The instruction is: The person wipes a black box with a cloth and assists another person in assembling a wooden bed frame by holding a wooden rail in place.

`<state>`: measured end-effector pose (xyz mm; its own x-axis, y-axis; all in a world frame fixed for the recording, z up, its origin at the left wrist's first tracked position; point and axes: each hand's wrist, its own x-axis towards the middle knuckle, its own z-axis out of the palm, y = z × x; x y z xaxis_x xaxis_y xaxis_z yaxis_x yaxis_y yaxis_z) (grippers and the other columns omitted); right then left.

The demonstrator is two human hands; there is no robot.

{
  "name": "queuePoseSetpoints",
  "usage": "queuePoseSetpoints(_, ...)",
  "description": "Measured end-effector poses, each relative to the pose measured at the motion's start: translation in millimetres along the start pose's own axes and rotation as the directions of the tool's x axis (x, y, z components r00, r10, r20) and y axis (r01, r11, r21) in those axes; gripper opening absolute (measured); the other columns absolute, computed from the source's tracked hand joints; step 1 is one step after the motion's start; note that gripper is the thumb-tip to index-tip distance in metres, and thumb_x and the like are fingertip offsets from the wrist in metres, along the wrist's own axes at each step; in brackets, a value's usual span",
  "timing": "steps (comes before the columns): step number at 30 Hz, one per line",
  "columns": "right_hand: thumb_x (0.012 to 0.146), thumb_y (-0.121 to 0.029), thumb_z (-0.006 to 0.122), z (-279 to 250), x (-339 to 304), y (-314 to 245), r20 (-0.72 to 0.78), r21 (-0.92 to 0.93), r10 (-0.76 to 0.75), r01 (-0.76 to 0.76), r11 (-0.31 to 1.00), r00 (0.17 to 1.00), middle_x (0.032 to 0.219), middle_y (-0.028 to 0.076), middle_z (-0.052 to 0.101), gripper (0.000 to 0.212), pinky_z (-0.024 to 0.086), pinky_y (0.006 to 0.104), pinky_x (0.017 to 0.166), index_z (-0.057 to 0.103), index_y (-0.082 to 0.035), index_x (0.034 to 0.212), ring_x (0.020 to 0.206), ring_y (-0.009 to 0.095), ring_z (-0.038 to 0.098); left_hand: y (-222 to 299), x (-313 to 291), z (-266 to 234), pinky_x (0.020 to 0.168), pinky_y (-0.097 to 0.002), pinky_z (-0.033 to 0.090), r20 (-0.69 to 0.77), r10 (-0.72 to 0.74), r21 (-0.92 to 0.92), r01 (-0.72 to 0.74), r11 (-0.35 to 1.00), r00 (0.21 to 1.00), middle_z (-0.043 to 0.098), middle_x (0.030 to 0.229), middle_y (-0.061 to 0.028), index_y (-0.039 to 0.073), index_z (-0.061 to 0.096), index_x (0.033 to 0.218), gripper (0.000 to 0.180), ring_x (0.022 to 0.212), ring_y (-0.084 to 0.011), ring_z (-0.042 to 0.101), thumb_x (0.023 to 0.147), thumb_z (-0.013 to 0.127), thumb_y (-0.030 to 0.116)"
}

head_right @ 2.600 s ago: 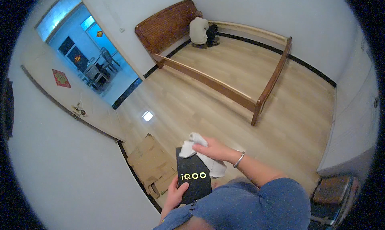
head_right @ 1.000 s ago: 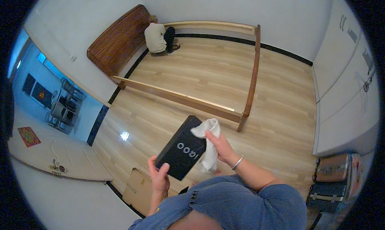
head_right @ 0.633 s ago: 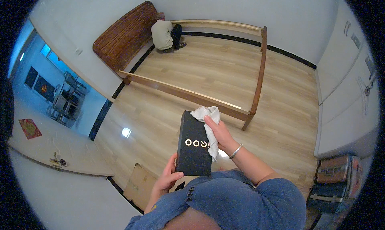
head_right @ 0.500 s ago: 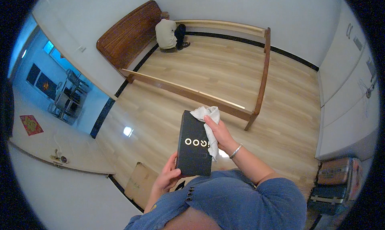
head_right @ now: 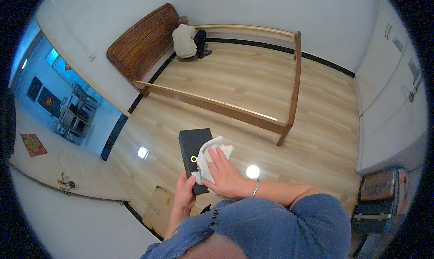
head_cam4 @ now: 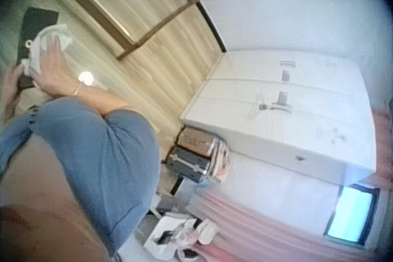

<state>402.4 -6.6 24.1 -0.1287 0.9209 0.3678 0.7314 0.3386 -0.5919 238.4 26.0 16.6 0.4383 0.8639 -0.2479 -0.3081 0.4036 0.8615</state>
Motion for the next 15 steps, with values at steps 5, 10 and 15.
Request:
queuePoseSetpoints(5,0.079,-0.039,0.049,-16.2,13.3,-5.6,0.103,-0.084,-0.175,0.184,0.979,0.979,0.130,0.025,0.023,0.055,0.031,0.0474,0.090,0.045,0.009,0.105,0.121,0.040,0.021,0.8,-3.5,-5.9,0.083,-0.0291,0.040,0.090,-0.057,0.044,0.053,0.998,0.994,0.049,0.105,-0.0106,-0.002,0.035,0.112,0.046,0.093,-0.0150,0.048,0.076,0.058,0.015)
queuePoseSetpoints(10,0.079,-0.042,0.047,-14.9,25.5,11.0,0.083,-0.057,-0.201,0.206,0.977,0.976,0.130,0.022,0.025,0.059,0.031,0.0488,0.089,0.041,0.005,0.114,0.121,0.038,0.022,4.3,-3.9,-5.8,0.091,-0.0320,0.033,0.132,-0.153,0.368,0.095,0.925,0.979,0.041,0.115,-0.0107,0.001,0.028,0.121,0.059,0.105,-0.0186,0.041,0.073,0.061,0.012)
queuePoseSetpoints(15,0.078,-0.042,0.048,-24.9,33.2,6.7,-0.018,-0.169,0.067,-0.069,0.983,0.998,0.124,0.020,0.034,0.054,0.032,0.0478,0.087,0.045,0.001,0.110,0.114,0.035,0.034,-2.4,-11.5,1.9,0.089,-0.0325,0.035,0.199,-0.340,0.419,0.234,0.877,0.919,0.047,0.107,-0.0129,-0.001,0.031,0.113,0.057,0.099,-0.0176,0.046,0.071,0.066,0.015)
